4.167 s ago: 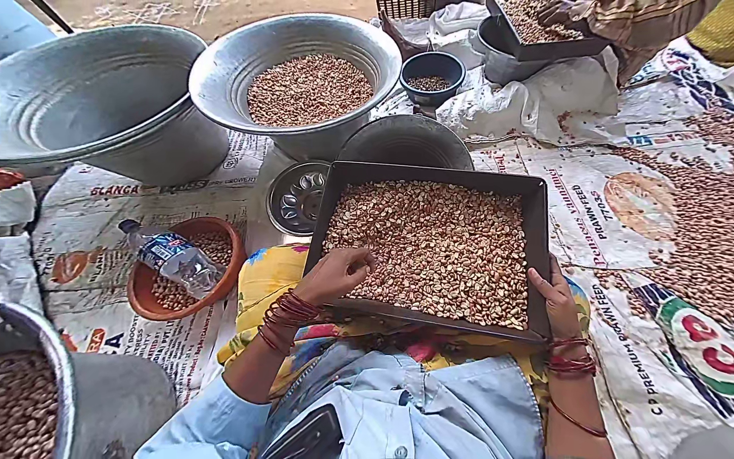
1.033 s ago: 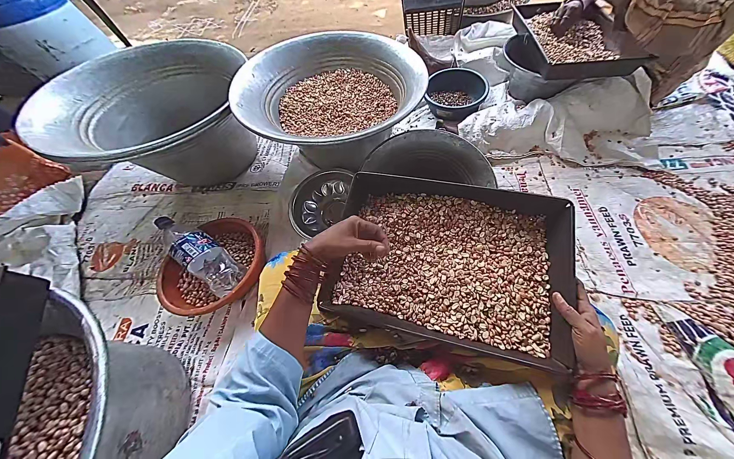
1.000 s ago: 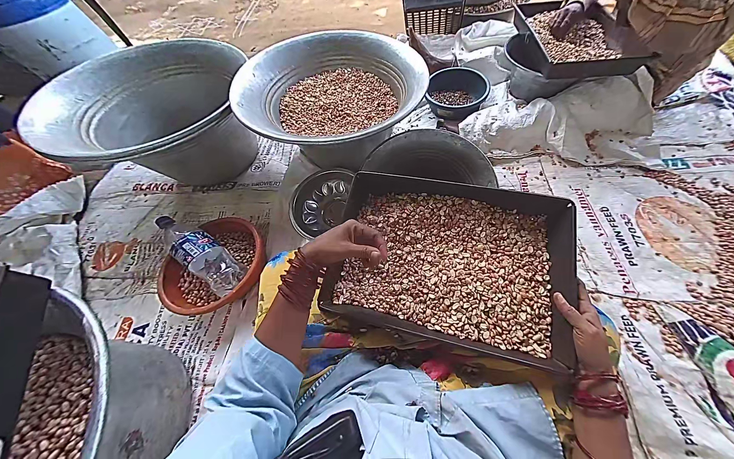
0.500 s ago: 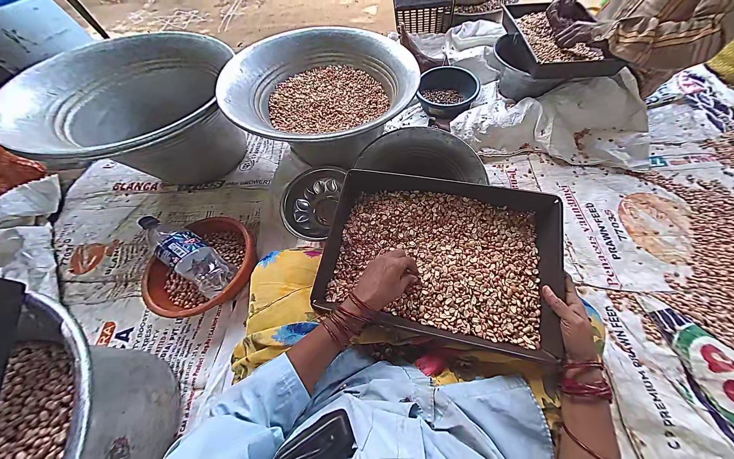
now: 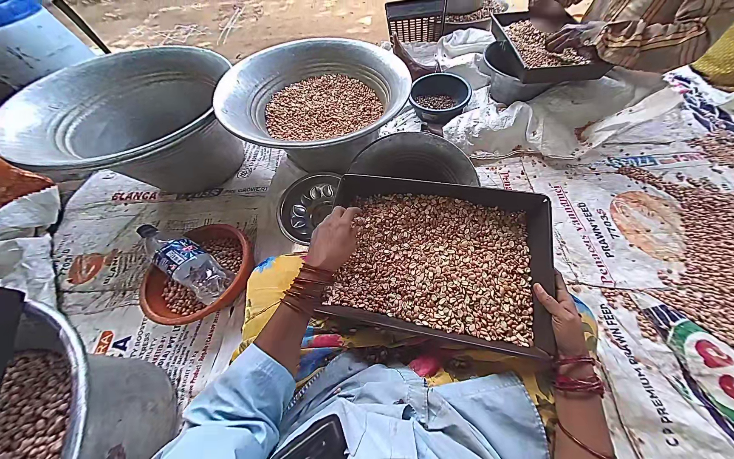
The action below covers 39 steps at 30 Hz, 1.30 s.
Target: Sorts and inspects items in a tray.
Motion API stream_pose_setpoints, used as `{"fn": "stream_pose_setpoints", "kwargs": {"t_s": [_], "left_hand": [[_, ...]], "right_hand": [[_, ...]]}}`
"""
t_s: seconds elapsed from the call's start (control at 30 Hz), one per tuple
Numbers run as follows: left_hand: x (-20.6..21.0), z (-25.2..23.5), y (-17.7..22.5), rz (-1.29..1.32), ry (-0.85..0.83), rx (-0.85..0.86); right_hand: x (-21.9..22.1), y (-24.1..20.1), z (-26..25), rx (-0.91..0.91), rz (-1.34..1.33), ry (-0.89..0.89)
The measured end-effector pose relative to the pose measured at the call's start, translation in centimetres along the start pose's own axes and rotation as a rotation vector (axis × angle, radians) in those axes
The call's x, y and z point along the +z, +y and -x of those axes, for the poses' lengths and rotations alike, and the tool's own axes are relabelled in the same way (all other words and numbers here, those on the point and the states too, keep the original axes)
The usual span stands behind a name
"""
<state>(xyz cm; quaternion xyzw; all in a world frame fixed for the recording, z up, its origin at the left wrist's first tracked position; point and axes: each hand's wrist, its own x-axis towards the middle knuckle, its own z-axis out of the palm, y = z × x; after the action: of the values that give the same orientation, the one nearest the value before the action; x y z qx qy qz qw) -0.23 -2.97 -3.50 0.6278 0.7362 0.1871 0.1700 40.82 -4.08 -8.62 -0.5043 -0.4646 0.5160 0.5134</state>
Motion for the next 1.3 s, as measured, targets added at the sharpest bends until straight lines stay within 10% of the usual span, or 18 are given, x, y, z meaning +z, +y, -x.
{"fn": "stream_pose_setpoints", "kwargs": {"t_s": [0.2,0.47,0.67,1.0,1.3], "left_hand": [[6.3,-2.4,7.4,-0.238,-0.164,-0.118],[8.6,1.4,16.2,0.050,-0.417,0.435],[7.8,-3.4,12.1,-0.051,-0.212,0.568],[-1.0,-0.1,1.9,-0.270,-0.594,0.258],[4.3,0.2,8.9,0.067,-0.196,0.473]], "right_hand": [[0.0,0.0,0.1,-0.002,0.007,0.008],[0.1,-0.1,0.1,0.011,0.034,0.020],[0.3,-0.3,0.2,0.004,0.021,0.025],[0.1,-0.3,0.2,0.027,0.014,0.020],[0.4,-0.5,0.2,0.020,0.016,0.035]]}}
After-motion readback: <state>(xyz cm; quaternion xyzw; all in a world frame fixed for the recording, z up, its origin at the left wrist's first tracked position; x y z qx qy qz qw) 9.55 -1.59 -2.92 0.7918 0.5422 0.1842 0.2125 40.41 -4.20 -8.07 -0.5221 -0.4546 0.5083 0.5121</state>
